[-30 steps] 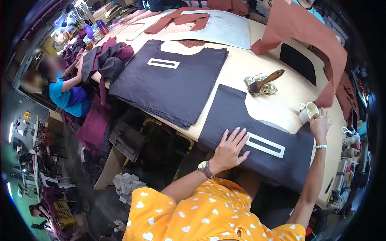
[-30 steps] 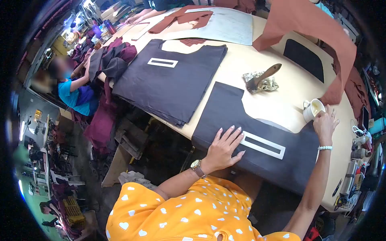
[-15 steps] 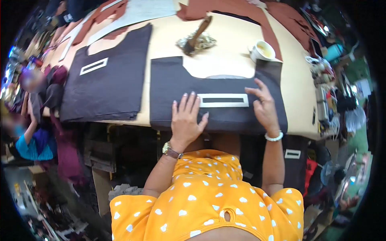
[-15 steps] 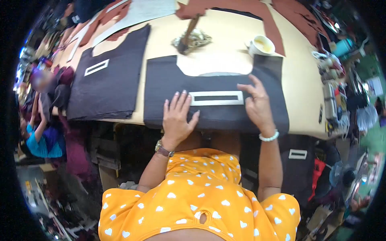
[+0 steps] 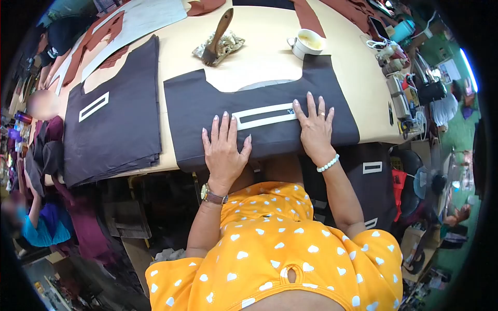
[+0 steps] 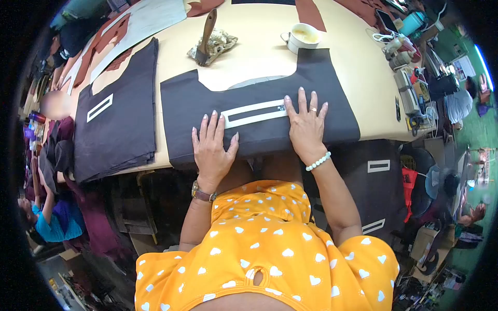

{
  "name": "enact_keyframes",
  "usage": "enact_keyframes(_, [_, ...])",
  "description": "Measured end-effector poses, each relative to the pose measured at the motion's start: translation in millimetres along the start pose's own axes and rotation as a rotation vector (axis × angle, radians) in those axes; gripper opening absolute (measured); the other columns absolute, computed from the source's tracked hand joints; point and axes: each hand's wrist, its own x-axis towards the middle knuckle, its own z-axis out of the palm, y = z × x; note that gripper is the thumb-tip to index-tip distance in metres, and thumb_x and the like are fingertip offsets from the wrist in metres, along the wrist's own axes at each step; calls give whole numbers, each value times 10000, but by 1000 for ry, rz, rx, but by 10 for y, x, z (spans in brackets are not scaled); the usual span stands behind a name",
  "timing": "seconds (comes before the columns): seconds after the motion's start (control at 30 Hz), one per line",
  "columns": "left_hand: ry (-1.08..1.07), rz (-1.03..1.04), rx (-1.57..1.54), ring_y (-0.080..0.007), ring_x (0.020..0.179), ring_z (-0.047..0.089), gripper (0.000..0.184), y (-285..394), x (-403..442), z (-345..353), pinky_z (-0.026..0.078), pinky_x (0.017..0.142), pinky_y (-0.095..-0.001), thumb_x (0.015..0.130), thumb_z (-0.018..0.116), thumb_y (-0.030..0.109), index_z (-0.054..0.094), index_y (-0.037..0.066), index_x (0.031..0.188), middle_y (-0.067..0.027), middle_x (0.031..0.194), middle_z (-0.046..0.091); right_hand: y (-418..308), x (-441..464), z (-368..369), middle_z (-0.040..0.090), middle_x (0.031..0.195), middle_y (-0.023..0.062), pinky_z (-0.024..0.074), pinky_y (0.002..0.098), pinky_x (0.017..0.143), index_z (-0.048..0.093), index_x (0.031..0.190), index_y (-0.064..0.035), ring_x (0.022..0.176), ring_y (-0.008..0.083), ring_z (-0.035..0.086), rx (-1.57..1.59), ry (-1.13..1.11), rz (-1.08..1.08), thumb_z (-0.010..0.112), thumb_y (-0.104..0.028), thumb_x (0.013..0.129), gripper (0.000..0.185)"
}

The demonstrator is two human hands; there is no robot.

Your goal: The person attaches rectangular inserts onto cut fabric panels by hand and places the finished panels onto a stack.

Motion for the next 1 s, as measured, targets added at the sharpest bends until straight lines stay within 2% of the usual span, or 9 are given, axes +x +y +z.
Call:
enact_keyframes(0.13, [-3, 2, 2, -305, 1249, 391, 497, -1, -1, -4, 266, 1023, -528, 820, 578, 323, 520, 47, 1230, -122, 1319, 468, -72, -90, -67, 317, 1397, 135, 175, 575, 1057, 481, 1263, -62, 1313, 362, 249, -193, 19, -57, 493, -138, 833, 437])
enact_keyframes(0.37, [22, 17, 0, -304, 1246, 398, 495, -17, -9, 25, 272, 1015, -530, 817, 574, 334, 532, 40, 1214, -132, 1307, 477, -105, -101, -180, 329, 1385, 138, 174, 580, 1055, 526, 1199, -27, 1311, 359, 252, -183, 25, -82, 500, -146, 825, 393])
enact_keyframes(0.4, [31, 23, 2, -304, 1243, 402, 498, -22, -6, 31, 276, 1012, -532, 814, 575, 340, 534, 38, 1208, -133, 1304, 479, -96, -45, -167, 310, 1401, 134, 158, 586, 1056, 494, 1244, -45, 1317, 359, 245, -246, -44, -56, 495, -148, 833, 424])
enact_keyframes(0.5, [18, 18, -6, -307, 1248, 394, 500, -18, -13, 27, 266, 1020, -528, 831, 570, 328, 515, 35, 1233, -134, 1312, 473, -16, 60, -34, 275, 1428, 129, 133, 586, 1061, 437, 1307, -90, 1326, 360, 230, -233, -25, -65, 499, -154, 836, 479])
enact_keyframes(0.53, [11, 14, -16, -309, 1247, 394, 507, -19, -10, 13, 268, 1021, -522, 831, 574, 322, 505, 30, 1240, -139, 1311, 473, -4, 91, -37, 242, 1449, 124, 110, 587, 1066, 365, 1365, -143, 1333, 362, 216, -266, -92, -59, 495, -160, 842, 540])
enact_keyframes(0.63, [4, 1, -83, -319, 1245, 395, 531, -34, 0, -29, 274, 1026, -500, 830, 589, 300, 472, 15, 1263, -155, 1308, 470, 15, 81, -66, 236, 1453, 118, 99, 583, 1070, 321, 1392, -167, 1339, 361, 202, -290, -128, -94, 494, -162, 844, 575])
enact_keyframes(0.73, [19, -29, -156, -342, 1220, 416, 545, -152, -12, -123, 299, 1026, -442, 826, 607, 241, 439, -1, 1284, -195, 1292, 471, 16, 38, -47, 227, 1458, 113, 88, 579, 1073, 276, 1415, -178, 1344, 357, 194, -273, -146, -116, 497, -165, 846, 610])
enact_keyframes(0.83, [37, -92, -137, -334, 1219, 417, 535, -342, -39, -187, 301, 1022, -453, 831, 585, 229, 429, -6, 1286, -191, 1291, 467, -51, 12, -66, 220, 1462, 113, 79, 578, 1075, 257, 1423, -183, 1346, 361, 187, -297, -148, -128, 493, -175, 850, 619])
enact_keyframes(1.0, [91, -110, -156, -359, 1169, 456, 487, -554, -85, -291, 333, 999, -432, 822, 579, 109, 441, -25, 1269, -208, 1243, 504, -290, 1, -142, 217, 1466, 110, 71, 592, 1068, 251, 1425, -175, 1347, 368, 180, -278, -178, -174, 468, -195, 865, 601])
